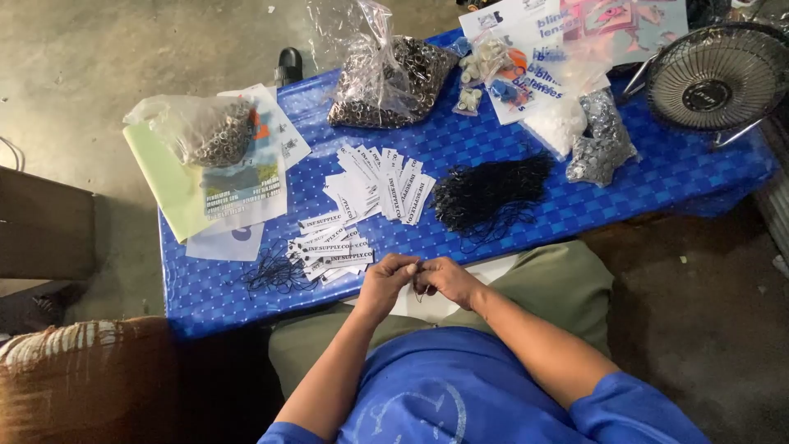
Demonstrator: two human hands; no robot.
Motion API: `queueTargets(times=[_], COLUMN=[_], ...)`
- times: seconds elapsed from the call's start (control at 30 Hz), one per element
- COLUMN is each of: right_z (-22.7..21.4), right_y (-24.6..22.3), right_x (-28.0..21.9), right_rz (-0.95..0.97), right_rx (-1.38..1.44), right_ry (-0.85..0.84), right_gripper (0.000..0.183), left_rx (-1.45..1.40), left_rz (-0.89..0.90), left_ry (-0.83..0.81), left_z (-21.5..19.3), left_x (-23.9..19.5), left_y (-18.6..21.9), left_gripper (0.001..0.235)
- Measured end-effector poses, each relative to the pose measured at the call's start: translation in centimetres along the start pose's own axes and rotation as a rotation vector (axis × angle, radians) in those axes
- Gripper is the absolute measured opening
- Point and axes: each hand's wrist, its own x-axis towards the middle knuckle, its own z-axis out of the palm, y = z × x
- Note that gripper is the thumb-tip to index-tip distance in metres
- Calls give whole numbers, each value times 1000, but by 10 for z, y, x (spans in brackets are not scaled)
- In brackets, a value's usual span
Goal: The person is manually attaching thin black strings to white paper labels by threading them through pre-punched holes.
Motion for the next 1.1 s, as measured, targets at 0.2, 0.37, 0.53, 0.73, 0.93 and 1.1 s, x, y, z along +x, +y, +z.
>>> queueTargets(times=[0.2, 0.37, 0.53, 0.73, 0.93, 1.1], right_z=[-1, 2, -4, -7, -5, -4], right_y=[7, -9, 4, -7, 7, 16], right_x=[3, -7, 1, -1, -3, 0], right_rz=[16, 47, 52, -20, -347, -576], right_rx=[5, 28, 20, -113, -468, -708], right_ry=[11, 11, 23, 54, 93, 182], right_gripper=[12, 14, 17, 21, 22, 18], left_rx=[24, 42, 112, 176, 482, 519], left_rz=[22, 22, -41, -161, 22, 45], left_ry=[-30, -21, -16, 65, 125, 96], left_z=[-2, -2, -2, -3, 1, 6], left_x=[-4, -6, -10, -6, 0, -5], left_y=[9, 23, 23, 17, -2, 6], left_gripper=[19, 18, 20, 27, 17, 26])
